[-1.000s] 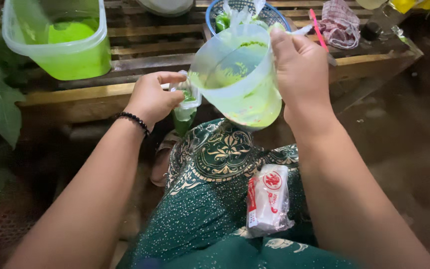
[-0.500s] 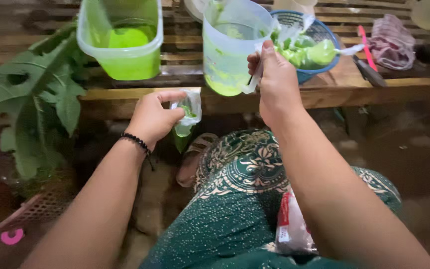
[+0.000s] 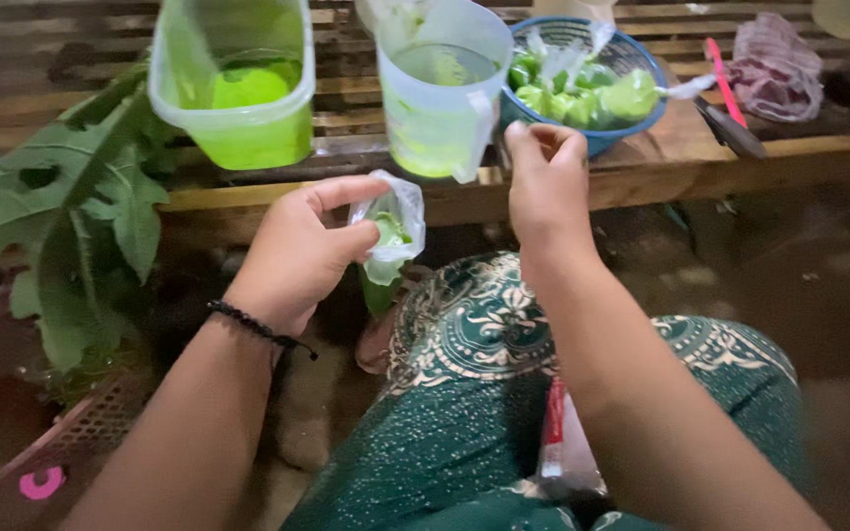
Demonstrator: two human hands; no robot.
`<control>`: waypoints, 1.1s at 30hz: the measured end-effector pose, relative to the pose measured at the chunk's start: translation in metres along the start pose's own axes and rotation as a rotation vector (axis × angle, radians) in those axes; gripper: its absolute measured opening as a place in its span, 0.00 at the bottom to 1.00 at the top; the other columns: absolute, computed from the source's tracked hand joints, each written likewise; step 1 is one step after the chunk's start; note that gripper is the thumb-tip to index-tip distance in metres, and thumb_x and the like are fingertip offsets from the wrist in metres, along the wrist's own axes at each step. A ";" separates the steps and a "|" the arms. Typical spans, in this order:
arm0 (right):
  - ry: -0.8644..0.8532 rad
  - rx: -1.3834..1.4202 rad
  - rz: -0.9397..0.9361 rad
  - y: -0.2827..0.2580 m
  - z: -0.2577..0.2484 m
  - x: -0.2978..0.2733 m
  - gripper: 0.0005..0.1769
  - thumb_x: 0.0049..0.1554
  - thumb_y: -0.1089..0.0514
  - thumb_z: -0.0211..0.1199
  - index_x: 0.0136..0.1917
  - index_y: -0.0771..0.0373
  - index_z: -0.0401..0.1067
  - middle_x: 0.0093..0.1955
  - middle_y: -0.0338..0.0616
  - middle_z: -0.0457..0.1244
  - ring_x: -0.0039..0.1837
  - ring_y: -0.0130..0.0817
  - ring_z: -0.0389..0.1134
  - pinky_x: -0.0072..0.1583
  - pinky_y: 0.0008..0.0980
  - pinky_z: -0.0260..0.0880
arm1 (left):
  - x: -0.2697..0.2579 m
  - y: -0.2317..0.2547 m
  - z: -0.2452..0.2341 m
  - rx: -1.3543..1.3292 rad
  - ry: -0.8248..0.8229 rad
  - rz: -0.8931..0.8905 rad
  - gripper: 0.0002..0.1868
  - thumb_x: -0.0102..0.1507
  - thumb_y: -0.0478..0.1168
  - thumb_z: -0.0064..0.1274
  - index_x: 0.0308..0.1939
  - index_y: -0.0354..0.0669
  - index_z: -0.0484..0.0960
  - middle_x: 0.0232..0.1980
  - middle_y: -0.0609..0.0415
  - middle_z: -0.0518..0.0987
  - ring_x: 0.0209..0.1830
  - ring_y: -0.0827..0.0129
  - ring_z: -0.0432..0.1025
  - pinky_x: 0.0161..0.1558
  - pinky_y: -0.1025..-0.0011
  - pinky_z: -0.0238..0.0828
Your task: The person pours a green blended mixture from a pitcher into small plastic bags, ties each bag, and places it into a blue basket. The person repeats this process multiple times.
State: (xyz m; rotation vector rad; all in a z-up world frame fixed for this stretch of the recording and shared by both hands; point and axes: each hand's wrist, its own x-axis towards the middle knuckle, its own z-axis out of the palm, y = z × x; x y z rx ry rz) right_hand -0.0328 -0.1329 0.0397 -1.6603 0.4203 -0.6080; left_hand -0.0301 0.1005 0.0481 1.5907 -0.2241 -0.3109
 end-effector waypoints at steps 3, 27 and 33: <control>-0.130 0.039 0.226 -0.006 -0.019 -0.021 0.18 0.60 0.48 0.58 0.59 0.58 0.66 0.52 0.39 0.64 0.51 0.29 0.64 0.48 0.34 0.68 | -0.001 0.016 0.021 -0.150 -0.100 0.020 0.25 0.57 0.27 0.54 0.59 0.34 0.83 0.51 0.55 0.84 0.35 0.79 0.73 0.40 0.77 0.73; -0.422 0.893 0.341 -0.042 -0.147 -0.082 0.09 0.66 0.57 0.55 0.54 0.65 0.69 0.47 0.40 0.67 0.51 0.28 0.68 0.60 0.31 0.70 | -0.010 0.029 0.147 0.025 -0.255 -0.101 0.09 0.65 0.38 0.56 0.47 0.40 0.78 0.38 0.56 0.81 0.31 0.80 0.71 0.32 0.79 0.69; -0.439 0.893 0.272 -0.041 -0.154 -0.082 0.07 0.67 0.59 0.56 0.54 0.66 0.69 0.46 0.42 0.65 0.49 0.29 0.67 0.58 0.32 0.69 | -0.021 0.036 0.140 -0.178 -0.431 -0.206 0.10 0.69 0.43 0.55 0.42 0.39 0.79 0.35 0.57 0.78 0.30 0.78 0.67 0.33 0.77 0.64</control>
